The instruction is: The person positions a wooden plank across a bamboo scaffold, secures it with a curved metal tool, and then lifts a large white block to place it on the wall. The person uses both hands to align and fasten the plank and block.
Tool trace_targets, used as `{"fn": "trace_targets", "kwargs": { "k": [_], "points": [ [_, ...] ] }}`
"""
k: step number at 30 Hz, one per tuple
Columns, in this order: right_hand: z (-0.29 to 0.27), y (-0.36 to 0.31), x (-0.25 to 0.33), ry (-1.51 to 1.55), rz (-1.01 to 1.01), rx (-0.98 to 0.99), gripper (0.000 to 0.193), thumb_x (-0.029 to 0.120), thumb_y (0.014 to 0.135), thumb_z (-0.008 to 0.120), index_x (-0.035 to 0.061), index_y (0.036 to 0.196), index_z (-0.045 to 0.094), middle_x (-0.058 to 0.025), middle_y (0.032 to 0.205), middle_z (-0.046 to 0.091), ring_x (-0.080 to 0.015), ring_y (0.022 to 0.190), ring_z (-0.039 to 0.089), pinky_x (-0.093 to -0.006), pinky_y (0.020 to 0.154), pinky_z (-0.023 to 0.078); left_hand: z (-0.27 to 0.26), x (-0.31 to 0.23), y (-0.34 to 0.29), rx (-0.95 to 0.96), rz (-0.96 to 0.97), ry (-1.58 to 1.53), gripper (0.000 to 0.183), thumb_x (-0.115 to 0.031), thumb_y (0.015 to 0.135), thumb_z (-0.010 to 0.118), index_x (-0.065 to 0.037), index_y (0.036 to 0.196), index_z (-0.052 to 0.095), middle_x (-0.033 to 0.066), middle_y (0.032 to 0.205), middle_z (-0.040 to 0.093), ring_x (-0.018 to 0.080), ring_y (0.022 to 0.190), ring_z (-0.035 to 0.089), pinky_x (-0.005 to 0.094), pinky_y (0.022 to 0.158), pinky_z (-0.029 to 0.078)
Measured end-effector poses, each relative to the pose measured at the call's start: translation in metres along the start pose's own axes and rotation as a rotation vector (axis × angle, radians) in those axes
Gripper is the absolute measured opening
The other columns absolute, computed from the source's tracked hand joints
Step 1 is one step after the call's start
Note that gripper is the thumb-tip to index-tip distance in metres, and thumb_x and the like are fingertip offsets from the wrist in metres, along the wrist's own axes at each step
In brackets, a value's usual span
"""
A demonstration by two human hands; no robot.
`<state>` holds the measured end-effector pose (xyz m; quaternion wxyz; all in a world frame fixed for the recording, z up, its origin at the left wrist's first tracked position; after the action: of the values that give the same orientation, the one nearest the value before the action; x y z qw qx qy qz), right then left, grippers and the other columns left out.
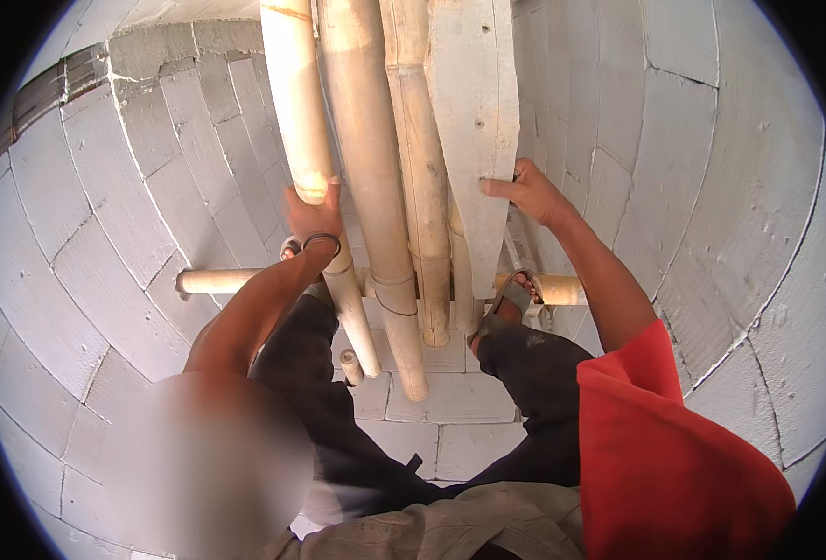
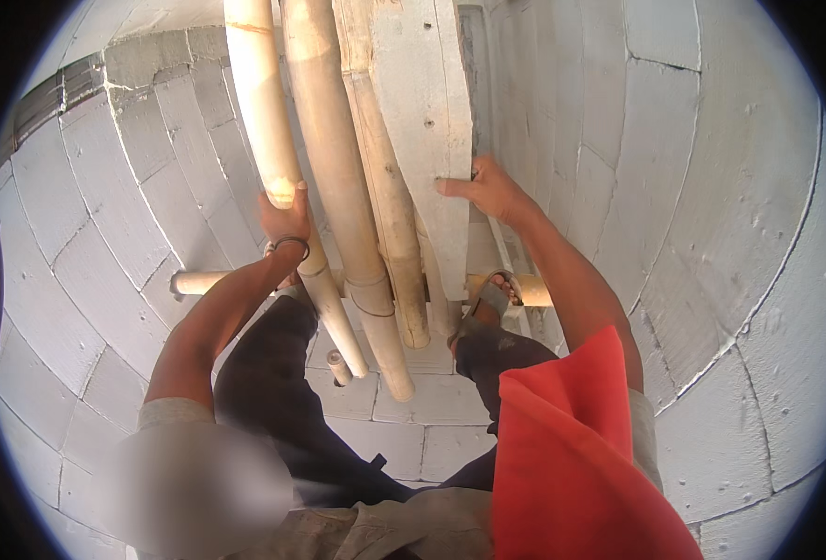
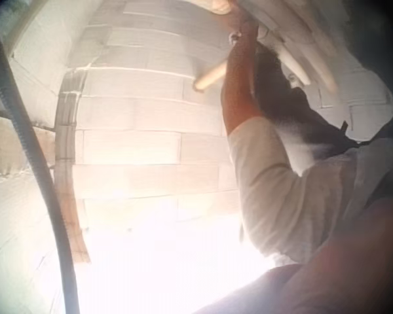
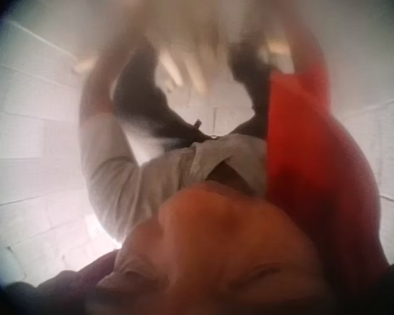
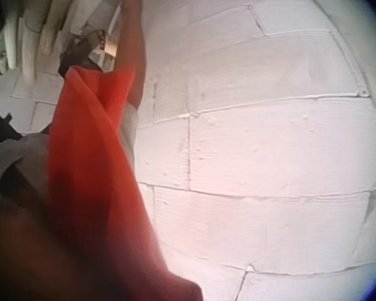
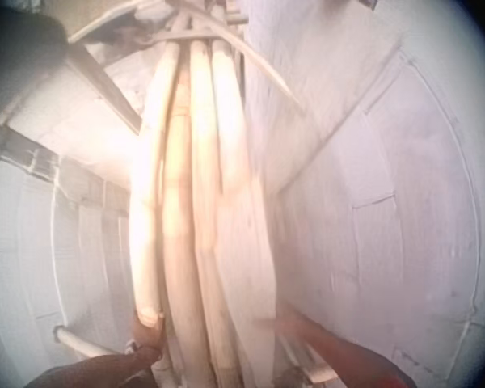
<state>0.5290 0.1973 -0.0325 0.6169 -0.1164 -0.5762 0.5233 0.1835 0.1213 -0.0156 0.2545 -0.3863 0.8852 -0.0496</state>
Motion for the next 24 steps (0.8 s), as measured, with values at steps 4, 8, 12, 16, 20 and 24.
{"fn": "trace_targets", "kwargs": {
  "k": [4,8,12,16,20,24],
  "points": [
    [0.001,-0.002,0.009,-0.074,-0.072,0.002,0.04,0.022,0.086,0.073,-0.0024,0.117,0.066,-0.0101,0.11,0.069,-0.0147,0.097,0.062,-0.0316,0.09,0.048,-0.003,-0.01,-0.002,0.115,-0.115,-0.016,0.056,-0.041,0.08,0.074,-0.002,0.113,0.052,0.0226,0.097,0.068,0.0376,0.093,0.067,0.0453,0.081,0.05],
    [0.006,-0.001,0.018,-0.108,-0.151,0.013,0.041,0.021,0.086,0.073,-0.003,0.118,0.065,-0.0115,0.112,0.068,-0.0154,0.098,0.062,-0.0312,0.089,0.049,0.002,-0.007,-0.011,0.141,-0.069,-0.092,0.055,-0.042,0.083,0.073,0.0,0.112,0.052,0.0226,0.1,0.067,0.034,0.097,0.067,0.0433,0.084,0.05],
    [0.008,-0.007,0.01,-0.047,-0.09,-0.014,0.042,0.024,0.088,0.071,-0.0022,0.119,0.064,-0.01,0.111,0.068,-0.0162,0.102,0.061,-0.0329,0.09,0.048,0.006,0.003,-0.009,0.251,-0.014,-0.201,0.057,-0.04,0.082,0.073,0.002,0.112,0.05,0.0251,0.102,0.065,0.0369,0.098,0.065,0.0444,0.085,0.049],
    [0.012,-0.014,0.018,-0.047,-0.001,-0.115,0.05,0.029,0.086,0.073,-0.0003,0.125,0.06,-0.0111,0.116,0.065,-0.0183,0.107,0.059,-0.0364,0.093,0.046,0.011,0.006,-0.003,0.31,0.158,-0.293,0.058,-0.042,0.083,0.071,0.002,0.112,0.048,0.0265,0.102,0.065,0.0398,0.099,0.064,0.0443,0.085,0.049],
    [0.013,-0.022,0.015,-0.062,0.118,-0.228,0.06,0.036,0.082,0.076,0.001,0.128,0.058,-0.0116,0.117,0.065,-0.0201,0.107,0.06,-0.0396,0.094,0.046,0.021,0.02,0.011,0.504,0.169,-0.215,0.064,-0.048,0.084,0.069,0.004,0.113,0.047,0.029,0.104,0.064,0.0416,0.102,0.063,0.0454,0.086,0.049],
    [0.022,-0.023,0.028,-0.078,0.089,-0.245,0.056,0.034,0.083,0.076,-0.0003,0.125,0.06,-0.0116,0.115,0.066,-0.0201,0.105,0.06,-0.0374,0.094,0.045,0.039,0.045,0.037,0.803,0.285,-0.175,0.078,-0.06,0.086,0.059,0.009,0.118,0.046,0.0332,0.11,0.061,0.0435,0.107,0.061,0.0465,0.09,0.047]
  ]
}}
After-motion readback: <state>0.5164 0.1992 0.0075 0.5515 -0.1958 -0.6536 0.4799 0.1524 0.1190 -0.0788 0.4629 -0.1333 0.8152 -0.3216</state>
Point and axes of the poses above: each hand's wrist, its own y-axis towards the middle knuckle, its own z-axis out of the palm, x = y × z, the point moved 5 cm from there along y, towards the middle knuckle
